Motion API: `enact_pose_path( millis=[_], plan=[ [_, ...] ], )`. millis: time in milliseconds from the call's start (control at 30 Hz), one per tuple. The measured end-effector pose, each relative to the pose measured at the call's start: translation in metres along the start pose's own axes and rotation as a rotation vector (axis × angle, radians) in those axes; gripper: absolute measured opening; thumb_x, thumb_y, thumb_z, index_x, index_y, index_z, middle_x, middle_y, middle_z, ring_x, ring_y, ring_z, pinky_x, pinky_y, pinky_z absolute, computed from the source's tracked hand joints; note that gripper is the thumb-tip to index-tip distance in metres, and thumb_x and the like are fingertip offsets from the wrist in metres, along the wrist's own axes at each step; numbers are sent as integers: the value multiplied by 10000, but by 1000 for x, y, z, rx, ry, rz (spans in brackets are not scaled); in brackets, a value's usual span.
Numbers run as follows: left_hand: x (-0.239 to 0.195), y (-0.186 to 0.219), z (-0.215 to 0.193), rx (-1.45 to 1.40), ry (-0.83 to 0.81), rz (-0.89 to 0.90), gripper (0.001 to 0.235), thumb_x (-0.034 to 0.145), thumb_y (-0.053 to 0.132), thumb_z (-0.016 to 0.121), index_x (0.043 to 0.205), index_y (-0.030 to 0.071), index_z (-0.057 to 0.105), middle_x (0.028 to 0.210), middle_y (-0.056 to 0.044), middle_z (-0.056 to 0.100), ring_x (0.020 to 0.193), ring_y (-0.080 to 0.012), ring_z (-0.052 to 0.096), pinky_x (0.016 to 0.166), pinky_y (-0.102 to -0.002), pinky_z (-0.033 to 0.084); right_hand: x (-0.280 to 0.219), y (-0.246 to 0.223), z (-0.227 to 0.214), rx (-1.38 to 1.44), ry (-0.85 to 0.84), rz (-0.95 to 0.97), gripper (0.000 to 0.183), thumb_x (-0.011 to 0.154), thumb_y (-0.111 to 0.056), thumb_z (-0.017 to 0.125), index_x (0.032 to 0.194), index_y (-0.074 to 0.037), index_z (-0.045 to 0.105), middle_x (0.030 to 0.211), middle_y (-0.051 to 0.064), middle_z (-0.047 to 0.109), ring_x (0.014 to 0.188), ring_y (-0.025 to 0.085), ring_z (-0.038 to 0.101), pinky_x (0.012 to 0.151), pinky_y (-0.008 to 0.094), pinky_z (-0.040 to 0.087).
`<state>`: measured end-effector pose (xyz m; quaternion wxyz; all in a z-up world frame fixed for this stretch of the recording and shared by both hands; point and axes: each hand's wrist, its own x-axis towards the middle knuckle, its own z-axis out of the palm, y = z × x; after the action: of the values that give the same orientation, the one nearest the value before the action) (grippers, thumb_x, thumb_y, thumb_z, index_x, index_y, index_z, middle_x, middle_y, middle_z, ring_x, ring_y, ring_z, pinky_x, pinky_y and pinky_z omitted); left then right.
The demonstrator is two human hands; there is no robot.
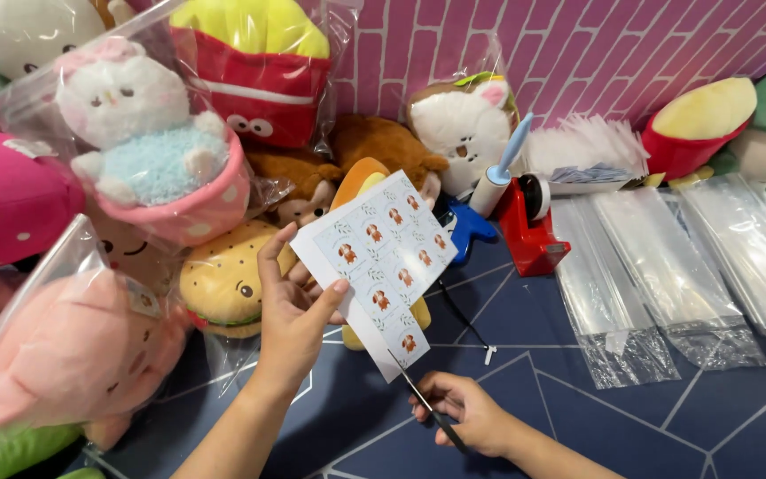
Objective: The person cuts a tag from a printed sheet using scissors, attaches it to a pizza-shaped plush toy using a tagging gun, and then prepares a plastic bag for the toy.
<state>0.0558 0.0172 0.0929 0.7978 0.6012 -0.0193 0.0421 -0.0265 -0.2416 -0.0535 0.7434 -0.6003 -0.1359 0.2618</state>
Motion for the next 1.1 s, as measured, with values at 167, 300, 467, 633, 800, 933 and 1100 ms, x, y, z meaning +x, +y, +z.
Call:
enact_pose_path(
  millis=[167, 300, 467, 633, 800, 933, 1100],
  plan=[
    [5, -12, -1, -25, -50, -1, 803, 829, 150, 728, 1494, 215, 282, 1229, -138, 737, 844, -159, 723, 515, -250, 590, 0, 9, -7, 72, 12, 20, 800, 653, -453, 988, 1171, 0, 582, 1083, 131, 634, 941, 212, 631, 904, 349, 540],
    [4, -11, -3, -31, -43, 59, 780, 874, 111, 689, 1510, 233, 253, 1253, -155, 726, 928, -167, 718, 595, -312, 629, 0, 15, -10, 67, 3, -16, 885, 644, -526, 992, 1215, -5, 561, 1128, 135, 641, 1005, 229, 647, 902, 370, 546],
    [2, -10, -3, 28, -57, 121, 724, 882, 123, 703, 1470, 221, 293, 1229, -156, 728, 940, -190, 722, 631, -340, 661, 1, 14, -9, 71, 22, 11, 777, 654, -413, 986, 1178, -24, 564, 1112, 131, 646, 984, 224, 652, 895, 364, 567],
    [0, -13, -5, 12, -123, 174, 815, 879, 107, 718, 1534, 217, 246, 1228, -161, 718, 965, -212, 719, 807, -339, 605, 1, 16, -12, 65, 46, 46, 842, 616, -467, 992, 1194, -20, 574, 1098, 137, 666, 937, 236, 681, 870, 340, 574],
    [-2, -7, -2, 11, -163, 148, 864, 878, 3, 653, 1566, 241, 189, 1290, -166, 683, 971, -187, 718, 621, -332, 668, 1, 13, -11, 82, 33, 44, 760, 656, -330, 976, 1214, -40, 551, 1123, 137, 643, 983, 231, 664, 883, 340, 572],
    [-4, -5, 0, 6, -156, 151, 922, 891, 25, 646, 1610, 265, 120, 1294, -162, 677, 968, -170, 715, 600, -295, 638, 1, 13, -11, 63, 35, 29, 790, 653, -431, 982, 1207, -44, 574, 1122, 127, 646, 970, 226, 670, 866, 330, 581],
    [-5, -9, 2, -10, -137, 148, 998, 901, 26, 639, 1635, 283, 12, 1142, -143, 714, 916, -166, 710, 648, -346, 669, 1, 14, -12, 74, 79, 100, 745, 636, -313, 977, 1205, -39, 582, 1117, 140, 656, 933, 226, 686, 847, 307, 594]
  ],
)
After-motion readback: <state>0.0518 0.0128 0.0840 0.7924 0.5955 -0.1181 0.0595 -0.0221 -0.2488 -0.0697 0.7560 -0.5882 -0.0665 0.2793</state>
